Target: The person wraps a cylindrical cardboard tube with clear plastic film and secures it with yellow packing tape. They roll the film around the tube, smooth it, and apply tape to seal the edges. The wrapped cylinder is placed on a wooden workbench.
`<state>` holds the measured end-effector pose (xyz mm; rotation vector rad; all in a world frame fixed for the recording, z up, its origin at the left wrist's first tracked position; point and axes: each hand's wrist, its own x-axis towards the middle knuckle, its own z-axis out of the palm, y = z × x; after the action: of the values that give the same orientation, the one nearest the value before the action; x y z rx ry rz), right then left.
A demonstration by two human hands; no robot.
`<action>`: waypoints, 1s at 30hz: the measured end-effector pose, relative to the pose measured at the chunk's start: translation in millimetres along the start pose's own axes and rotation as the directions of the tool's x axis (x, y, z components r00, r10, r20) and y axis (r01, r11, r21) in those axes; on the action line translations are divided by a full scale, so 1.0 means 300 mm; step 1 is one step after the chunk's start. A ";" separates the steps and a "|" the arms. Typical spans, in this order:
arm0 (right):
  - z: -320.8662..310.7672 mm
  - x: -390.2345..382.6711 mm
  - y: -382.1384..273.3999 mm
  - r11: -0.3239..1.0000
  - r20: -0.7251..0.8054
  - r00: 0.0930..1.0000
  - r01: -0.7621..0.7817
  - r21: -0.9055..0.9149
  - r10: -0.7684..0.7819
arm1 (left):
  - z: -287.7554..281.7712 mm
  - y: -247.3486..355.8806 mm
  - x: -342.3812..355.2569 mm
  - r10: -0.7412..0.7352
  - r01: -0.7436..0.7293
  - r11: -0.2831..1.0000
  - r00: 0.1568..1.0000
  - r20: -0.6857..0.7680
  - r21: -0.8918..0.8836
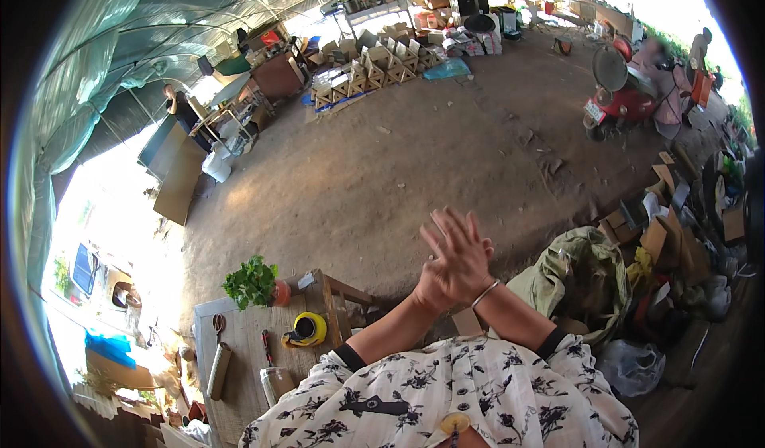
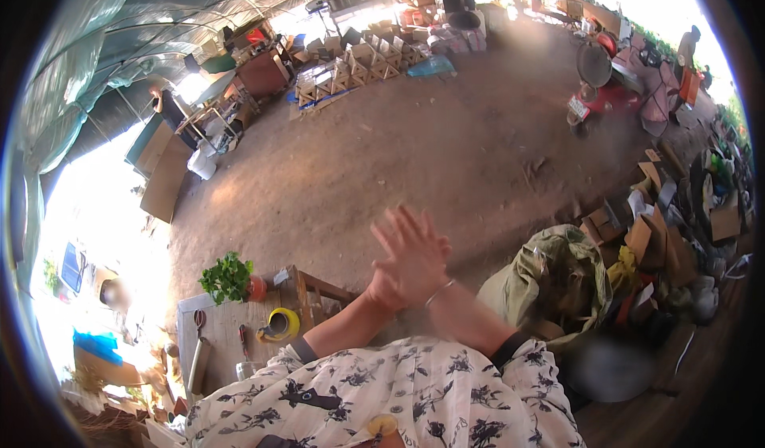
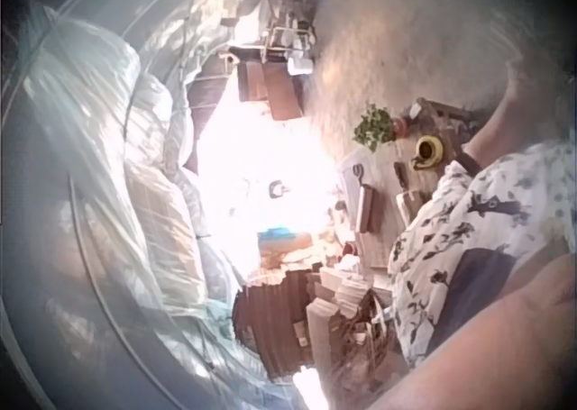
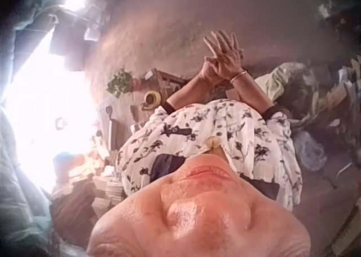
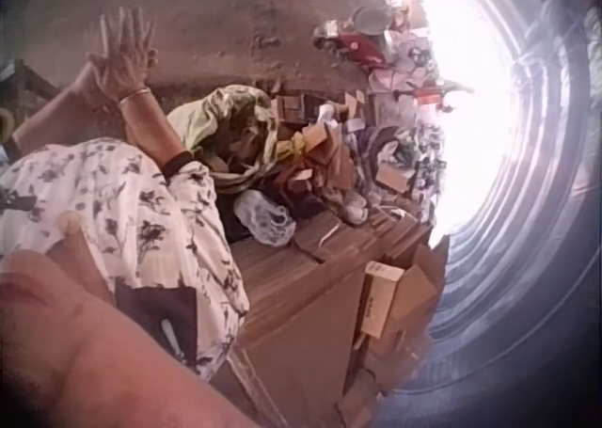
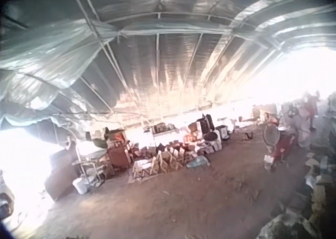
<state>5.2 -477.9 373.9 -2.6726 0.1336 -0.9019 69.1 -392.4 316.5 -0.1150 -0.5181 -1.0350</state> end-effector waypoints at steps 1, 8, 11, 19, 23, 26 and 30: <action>-0.007 0.009 0.034 1.000 -0.057 0.998 -0.022 0.000 0.022 | 0.014 0.025 0.028 -0.104 0.104 0.986 0.995 0.009 -0.127; 0.052 -0.045 -0.050 0.890 -0.145 0.989 0.060 0.452 0.007 | 0.065 0.043 0.041 -0.095 0.231 0.771 0.963 -0.251 0.594; 0.068 0.082 0.021 0.922 -0.263 0.955 -0.028 0.387 0.139 | 0.075 -0.048 0.120 -0.160 0.322 0.831 0.919 -0.360 0.453; 0.005 -0.130 0.343 0.968 -0.203 0.957 -0.231 -0.093 0.209 | -0.258 -0.027 0.037 -0.484 0.489 0.868 0.800 -0.354 -0.083; -0.103 -0.266 0.464 0.919 -0.470 0.800 -0.387 0.070 0.373 | -0.140 -0.219 0.151 -0.433 0.639 0.763 0.621 -0.653 0.102; -0.285 -0.379 0.572 0.797 -0.558 0.638 -0.599 0.072 0.530 | -0.019 -0.350 0.280 -0.532 0.693 0.720 0.558 -0.637 0.005; -0.316 -0.499 0.640 0.780 -0.567 0.586 -0.600 0.176 0.579 | -0.075 -0.362 0.308 -0.514 0.695 0.719 0.532 -0.673 0.000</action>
<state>-168.9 -656.8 296.6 -1.9989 1.1257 -1.4401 22.6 -529.0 323.5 0.7187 -0.0391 -1.5955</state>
